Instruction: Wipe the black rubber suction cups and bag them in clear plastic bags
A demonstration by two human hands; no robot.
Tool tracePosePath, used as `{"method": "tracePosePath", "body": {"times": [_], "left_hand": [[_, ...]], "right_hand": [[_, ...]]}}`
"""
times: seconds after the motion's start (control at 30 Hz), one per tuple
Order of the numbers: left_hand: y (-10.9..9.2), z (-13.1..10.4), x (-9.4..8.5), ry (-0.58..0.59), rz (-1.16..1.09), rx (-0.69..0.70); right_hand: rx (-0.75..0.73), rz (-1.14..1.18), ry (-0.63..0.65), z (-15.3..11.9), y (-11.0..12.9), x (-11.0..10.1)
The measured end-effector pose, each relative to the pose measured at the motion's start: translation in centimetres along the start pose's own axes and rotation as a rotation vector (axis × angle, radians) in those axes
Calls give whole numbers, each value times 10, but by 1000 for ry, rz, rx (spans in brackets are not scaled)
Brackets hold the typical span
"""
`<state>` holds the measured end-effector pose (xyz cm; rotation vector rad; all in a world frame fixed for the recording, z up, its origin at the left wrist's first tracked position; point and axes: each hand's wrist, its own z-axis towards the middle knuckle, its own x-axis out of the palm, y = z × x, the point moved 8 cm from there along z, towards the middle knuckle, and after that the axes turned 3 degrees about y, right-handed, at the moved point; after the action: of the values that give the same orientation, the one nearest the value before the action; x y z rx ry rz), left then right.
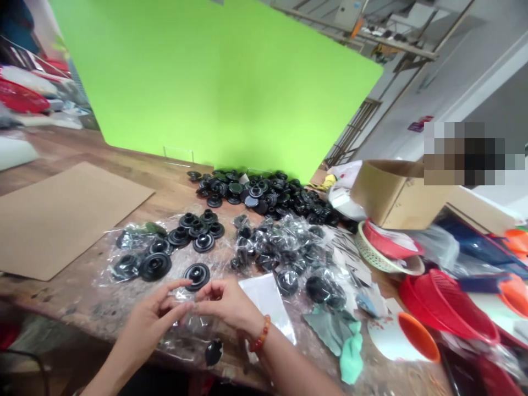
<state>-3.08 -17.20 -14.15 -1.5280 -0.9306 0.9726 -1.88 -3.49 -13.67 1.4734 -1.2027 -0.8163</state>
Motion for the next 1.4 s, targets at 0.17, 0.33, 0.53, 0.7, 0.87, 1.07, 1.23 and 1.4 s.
{"method": "tracePosePath", "body": {"times": [0.17, 0.33, 0.53, 0.7, 0.87, 1.07, 1.23, 1.4], "left_hand": [[-4, -4, 3, -41, 225, 107], [-7, -6, 24, 177, 45, 38], [2, -21, 38, 355, -652, -165], [14, -18, 16, 272, -357, -204], [-1, -4, -21, 60, 31, -41], [-2, 1, -17, 54, 212, 69], [-17, 1, -10, -4, 306, 218], [-30, -6, -12, -230, 219, 322]], "right_hand": [[-30, 124, 31, -13, 0, -10], [-99, 341, 101, -27, 0, -10], [-45, 189, 316, -27, -9, 4], [-208, -52, 221, 7, 14, -13], [-537, -788, 24, 45, 37, -16], [-525, -1015, 64, 60, 36, 3], [-300, -605, -250, 40, 59, -20], [-164, -621, -287, 17, 60, -22]]}}
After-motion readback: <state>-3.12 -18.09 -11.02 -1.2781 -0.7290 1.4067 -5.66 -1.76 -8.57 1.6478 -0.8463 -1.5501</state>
